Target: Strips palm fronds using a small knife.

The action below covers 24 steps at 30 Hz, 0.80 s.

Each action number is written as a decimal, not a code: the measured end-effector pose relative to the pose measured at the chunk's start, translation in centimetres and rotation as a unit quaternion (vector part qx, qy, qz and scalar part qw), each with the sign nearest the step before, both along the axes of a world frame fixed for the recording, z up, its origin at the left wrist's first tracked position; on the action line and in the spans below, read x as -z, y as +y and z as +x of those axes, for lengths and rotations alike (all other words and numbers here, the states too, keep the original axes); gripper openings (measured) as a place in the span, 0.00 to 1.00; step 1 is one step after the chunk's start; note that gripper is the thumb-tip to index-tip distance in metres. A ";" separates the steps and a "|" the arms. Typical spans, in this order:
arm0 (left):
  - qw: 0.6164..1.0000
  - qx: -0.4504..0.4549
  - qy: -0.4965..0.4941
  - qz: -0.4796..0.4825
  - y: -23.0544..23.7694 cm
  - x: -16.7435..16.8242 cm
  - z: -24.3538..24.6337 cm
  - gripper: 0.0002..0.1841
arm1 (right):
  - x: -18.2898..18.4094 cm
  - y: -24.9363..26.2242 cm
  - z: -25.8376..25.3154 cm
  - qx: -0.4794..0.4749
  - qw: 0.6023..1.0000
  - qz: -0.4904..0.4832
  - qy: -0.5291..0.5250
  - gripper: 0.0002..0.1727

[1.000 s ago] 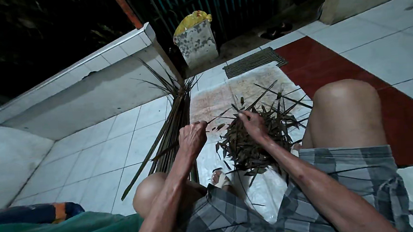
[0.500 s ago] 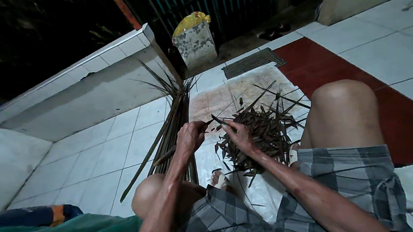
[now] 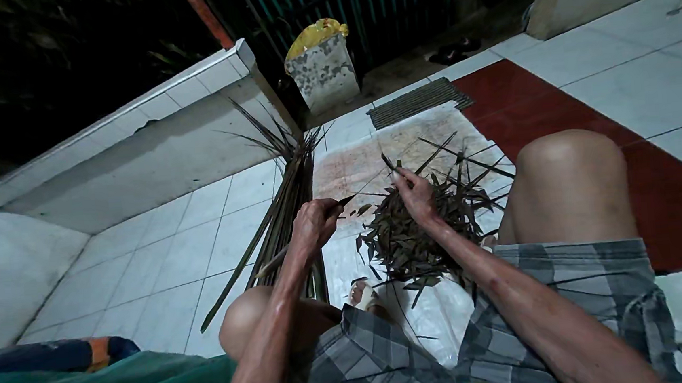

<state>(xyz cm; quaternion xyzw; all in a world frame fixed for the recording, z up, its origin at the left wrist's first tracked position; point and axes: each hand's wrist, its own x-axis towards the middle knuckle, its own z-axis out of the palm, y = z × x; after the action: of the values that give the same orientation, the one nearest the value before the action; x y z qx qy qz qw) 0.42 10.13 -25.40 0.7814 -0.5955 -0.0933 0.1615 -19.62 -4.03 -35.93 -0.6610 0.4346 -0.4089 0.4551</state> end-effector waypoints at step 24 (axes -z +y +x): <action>0.980 0.030 0.195 0.009 -0.3 -0.7 0.3 0.13 | -0.2 -0.5 0.2 -0.053 0.998 -0.013 0.001 0.23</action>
<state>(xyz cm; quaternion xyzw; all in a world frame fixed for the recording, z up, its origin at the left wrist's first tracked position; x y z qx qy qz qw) 0.70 9.84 -24.67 0.7311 -0.5752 -0.2541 0.2646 -19.46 -4.54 -35.77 -0.6896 0.3937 -0.3890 0.4669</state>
